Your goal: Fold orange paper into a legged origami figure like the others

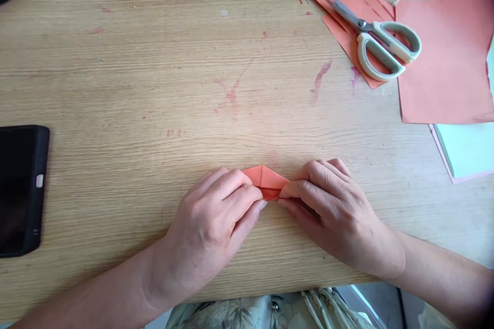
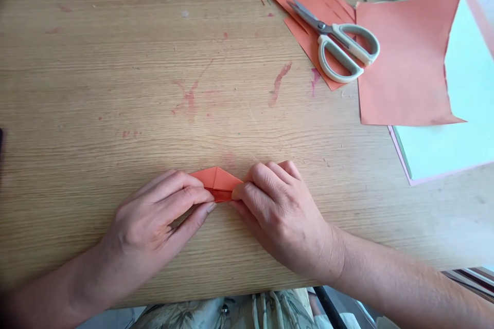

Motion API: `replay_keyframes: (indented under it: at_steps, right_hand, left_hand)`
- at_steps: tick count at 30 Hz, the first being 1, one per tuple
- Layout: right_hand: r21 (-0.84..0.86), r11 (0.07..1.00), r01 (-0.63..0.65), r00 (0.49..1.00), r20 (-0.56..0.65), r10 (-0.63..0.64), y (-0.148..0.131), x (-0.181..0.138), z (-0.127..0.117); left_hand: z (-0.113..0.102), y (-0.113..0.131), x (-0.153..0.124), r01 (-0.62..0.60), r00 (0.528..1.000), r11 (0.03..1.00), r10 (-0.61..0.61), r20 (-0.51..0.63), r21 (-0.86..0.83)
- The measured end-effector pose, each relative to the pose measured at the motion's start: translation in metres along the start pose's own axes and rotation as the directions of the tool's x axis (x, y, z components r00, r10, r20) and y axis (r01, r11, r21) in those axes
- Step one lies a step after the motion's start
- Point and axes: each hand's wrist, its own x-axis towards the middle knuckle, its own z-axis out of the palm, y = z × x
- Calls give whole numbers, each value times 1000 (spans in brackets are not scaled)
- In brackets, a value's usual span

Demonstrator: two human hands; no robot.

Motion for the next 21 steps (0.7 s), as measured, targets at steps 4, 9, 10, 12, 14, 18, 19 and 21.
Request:
replay_keyframes:
  at_steps: [4,9,10,12,14,18,19,21]
  right_hand:
    - [13,999,-36,999,19,36,0,1,0]
    - [7,1000,-28,999,28,28,2,-2,-2]
    - [6,1000,-22,999,26,22,3,-3,-3]
    - [7,1000,-15,1000,26,15,5,-5,-5]
    - [5,1000,-9,1000,22,9,7,-7,-7]
    - [6,1000,-17,999,-38,17,13,-18,-11]
    - [10,1000,-27,998,-60,28,15,-21,-12]
    - [14,999,-40,995,-94,41,16,-26,-13]
  left_hand:
    - [0,0,1,16,1000,1000,-16,5,-3]
    - [1,2,2,30,999,999,-30,-13,26]
    - [2,2,2,26,1000,999,-26,-16,36]
    - [1,2,2,14,1000,998,-13,-16,60]
    - [1,3,1,0,1000,995,0,-1,96]
    - [-1,4,2,-17,999,981,11,34,193]
    - [-1,4,2,-21,999,977,13,38,212]
    - [0,4,2,-27,999,970,18,40,240]
